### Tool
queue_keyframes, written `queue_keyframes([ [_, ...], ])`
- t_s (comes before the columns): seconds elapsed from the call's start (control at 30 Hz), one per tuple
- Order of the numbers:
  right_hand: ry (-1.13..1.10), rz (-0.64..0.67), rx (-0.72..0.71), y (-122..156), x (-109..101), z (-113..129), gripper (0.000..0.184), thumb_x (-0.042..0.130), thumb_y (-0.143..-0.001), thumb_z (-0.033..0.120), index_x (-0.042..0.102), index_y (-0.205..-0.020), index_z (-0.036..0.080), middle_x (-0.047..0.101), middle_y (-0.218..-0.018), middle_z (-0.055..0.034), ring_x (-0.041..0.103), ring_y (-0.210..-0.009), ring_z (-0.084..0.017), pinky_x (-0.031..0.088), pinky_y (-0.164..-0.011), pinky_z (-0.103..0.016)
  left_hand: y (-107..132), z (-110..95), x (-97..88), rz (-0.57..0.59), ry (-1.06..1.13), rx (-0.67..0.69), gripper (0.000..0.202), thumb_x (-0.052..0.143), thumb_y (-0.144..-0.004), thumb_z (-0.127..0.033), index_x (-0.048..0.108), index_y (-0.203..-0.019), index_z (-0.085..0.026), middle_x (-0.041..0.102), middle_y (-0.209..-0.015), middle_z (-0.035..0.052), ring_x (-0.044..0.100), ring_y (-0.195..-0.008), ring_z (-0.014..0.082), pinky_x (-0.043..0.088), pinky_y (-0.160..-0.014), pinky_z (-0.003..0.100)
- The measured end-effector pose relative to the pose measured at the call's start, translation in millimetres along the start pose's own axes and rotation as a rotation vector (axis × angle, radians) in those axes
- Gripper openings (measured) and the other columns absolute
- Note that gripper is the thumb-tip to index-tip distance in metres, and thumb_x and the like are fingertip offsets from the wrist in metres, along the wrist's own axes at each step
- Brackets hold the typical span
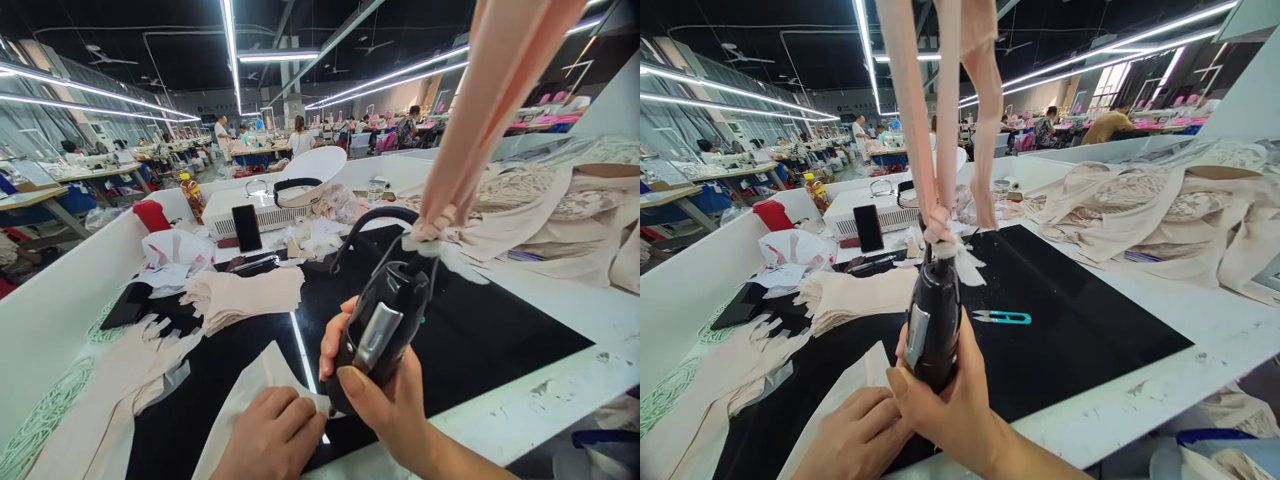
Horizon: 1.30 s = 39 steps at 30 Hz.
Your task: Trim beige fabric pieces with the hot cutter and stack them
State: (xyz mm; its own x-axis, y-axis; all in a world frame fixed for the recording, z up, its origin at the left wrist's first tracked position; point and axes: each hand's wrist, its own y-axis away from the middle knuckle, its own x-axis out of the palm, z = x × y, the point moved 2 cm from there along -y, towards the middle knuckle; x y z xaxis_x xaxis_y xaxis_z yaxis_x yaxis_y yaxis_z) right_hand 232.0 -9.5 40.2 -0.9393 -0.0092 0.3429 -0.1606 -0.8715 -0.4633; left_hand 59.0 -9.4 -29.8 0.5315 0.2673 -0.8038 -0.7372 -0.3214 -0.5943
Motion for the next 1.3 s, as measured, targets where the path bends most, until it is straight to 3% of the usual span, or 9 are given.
queue_keyframes([
  [0.23, 0.024, 0.006, 0.006, -2, 0, 3, 0.032, 0.079, -0.095, 0.05, 0.058, -0.097, 0.027, 0.063, -0.078, 0.0016, 0.056, -0.056, -0.013, 0.056, -0.052, -0.028, -2, 1, -1.0, 0.018, -0.003, 0.005, 0.036, 0.039, -0.116, -0.015, 0.073, -0.106, -0.017, 0.07, -0.086, 0.0008, 0.066, -0.075, 0.0155, 0.057, -0.07, 0.027],
  [0.47, 0.014, -0.045, -0.055, 3, -16, -4, 0.029, 0.082, -0.096, 0.041, 0.06, -0.112, 0.03, 0.067, -0.084, 0.0008, 0.06, -0.06, -0.012, 0.057, -0.054, -0.025, -3, 1, -1.6, 0.013, -0.006, 0.001, 0.035, 0.038, -0.118, -0.019, 0.07, -0.103, -0.018, 0.074, -0.089, -0.0011, 0.07, -0.077, 0.0165, 0.056, -0.074, 0.029],
  [0.63, 0.007, -0.06, -0.084, 7, -17, -11, 0.032, 0.08, -0.097, 0.043, 0.06, -0.116, 0.029, 0.067, -0.087, 0.0, 0.061, -0.063, -0.013, 0.058, -0.055, -0.024, -4, 1, -4.1, 0.004, -0.002, 0.017, 0.032, 0.04, -0.117, -0.018, 0.069, -0.104, -0.018, 0.074, -0.089, -0.0016, 0.07, -0.075, 0.0159, 0.056, -0.072, 0.029],
  [1.0, 0.047, -0.04, -0.093, 4, -14, -3, 0.02, 0.077, -0.099, 0.04, 0.061, -0.104, 0.028, 0.067, -0.083, 0.0001, 0.06, -0.06, -0.012, 0.058, -0.054, -0.024, -2, 1, -0.7, 0.01, 0.022, -0.011, 0.03, 0.043, -0.116, -0.018, 0.071, -0.107, -0.018, 0.075, -0.088, -0.001, 0.072, -0.074, 0.0175, 0.06, -0.066, 0.03],
  [1.2, 0.097, -0.045, -0.059, -7, -21, -3, 0.026, 0.081, -0.094, 0.039, 0.06, -0.102, 0.027, 0.068, -0.082, 0.0002, 0.063, -0.06, -0.014, 0.06, -0.056, -0.028, -2, 13, -15.7, 0.037, 0.057, -0.063, 0.031, 0.041, -0.118, -0.025, 0.072, -0.113, -0.019, 0.081, -0.106, 0.0024, 0.079, -0.095, 0.0151, 0.065, -0.089, 0.024],
  [1.3, 0.128, -0.092, -0.065, -19, -30, -7, 0.028, 0.083, -0.089, 0.031, 0.059, -0.104, 0.027, 0.068, -0.08, 0.0022, 0.062, -0.058, -0.014, 0.058, -0.054, -0.027, 4, 27, -27.2, 0.088, -0.014, -0.089, 0.037, 0.037, -0.119, -0.027, 0.072, -0.112, -0.019, 0.082, -0.111, 0.0041, 0.081, -0.097, 0.0152, 0.066, -0.09, 0.023],
])
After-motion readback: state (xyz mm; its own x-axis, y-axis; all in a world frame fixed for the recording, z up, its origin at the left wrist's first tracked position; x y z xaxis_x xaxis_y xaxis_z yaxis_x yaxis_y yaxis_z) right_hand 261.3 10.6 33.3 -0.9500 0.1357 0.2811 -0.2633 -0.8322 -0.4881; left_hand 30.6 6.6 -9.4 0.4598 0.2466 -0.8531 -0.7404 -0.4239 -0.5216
